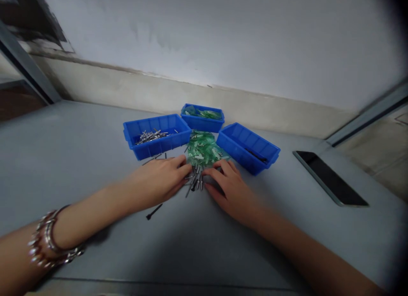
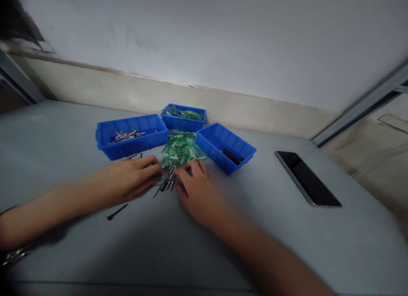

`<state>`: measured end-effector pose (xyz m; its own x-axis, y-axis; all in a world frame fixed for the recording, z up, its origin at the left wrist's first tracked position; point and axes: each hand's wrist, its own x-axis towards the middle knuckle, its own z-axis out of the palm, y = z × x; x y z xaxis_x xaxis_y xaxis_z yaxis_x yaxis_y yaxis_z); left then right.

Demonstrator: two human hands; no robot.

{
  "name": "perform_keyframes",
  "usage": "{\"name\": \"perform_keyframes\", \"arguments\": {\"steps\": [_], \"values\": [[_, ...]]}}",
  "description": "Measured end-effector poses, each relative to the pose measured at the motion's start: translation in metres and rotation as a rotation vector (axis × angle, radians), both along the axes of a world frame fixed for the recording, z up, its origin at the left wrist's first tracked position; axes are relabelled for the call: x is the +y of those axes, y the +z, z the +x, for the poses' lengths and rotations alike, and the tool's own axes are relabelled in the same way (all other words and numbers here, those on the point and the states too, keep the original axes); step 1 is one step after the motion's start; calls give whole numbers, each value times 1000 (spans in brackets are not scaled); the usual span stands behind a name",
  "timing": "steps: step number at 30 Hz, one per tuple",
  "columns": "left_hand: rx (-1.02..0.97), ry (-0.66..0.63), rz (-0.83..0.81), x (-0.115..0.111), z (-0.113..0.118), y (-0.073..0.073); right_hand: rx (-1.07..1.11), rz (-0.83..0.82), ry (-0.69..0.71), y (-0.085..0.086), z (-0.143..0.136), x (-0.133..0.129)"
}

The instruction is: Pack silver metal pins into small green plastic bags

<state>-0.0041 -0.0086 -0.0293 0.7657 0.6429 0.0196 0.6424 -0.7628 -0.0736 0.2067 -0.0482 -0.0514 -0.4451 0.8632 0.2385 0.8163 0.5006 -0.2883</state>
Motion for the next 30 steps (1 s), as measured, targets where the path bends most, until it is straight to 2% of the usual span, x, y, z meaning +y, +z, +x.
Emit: {"name": "perform_keyframes", "arguments": {"steps": [11, 14, 23, 30], "values": [[45, -9, 27, 2, 1, -4, -6, 18, 8, 1, -2, 1], [1, -25, 50, 1, 1, -3, 21, 44, 10, 1, -2, 2], [-256, -253, 181, -6, 0, 0, 145, 141, 144, 0, -3, 5], [-297, -300, 179, -9, 3, 0, 181, 205, 243, 0, -4, 8]]}}
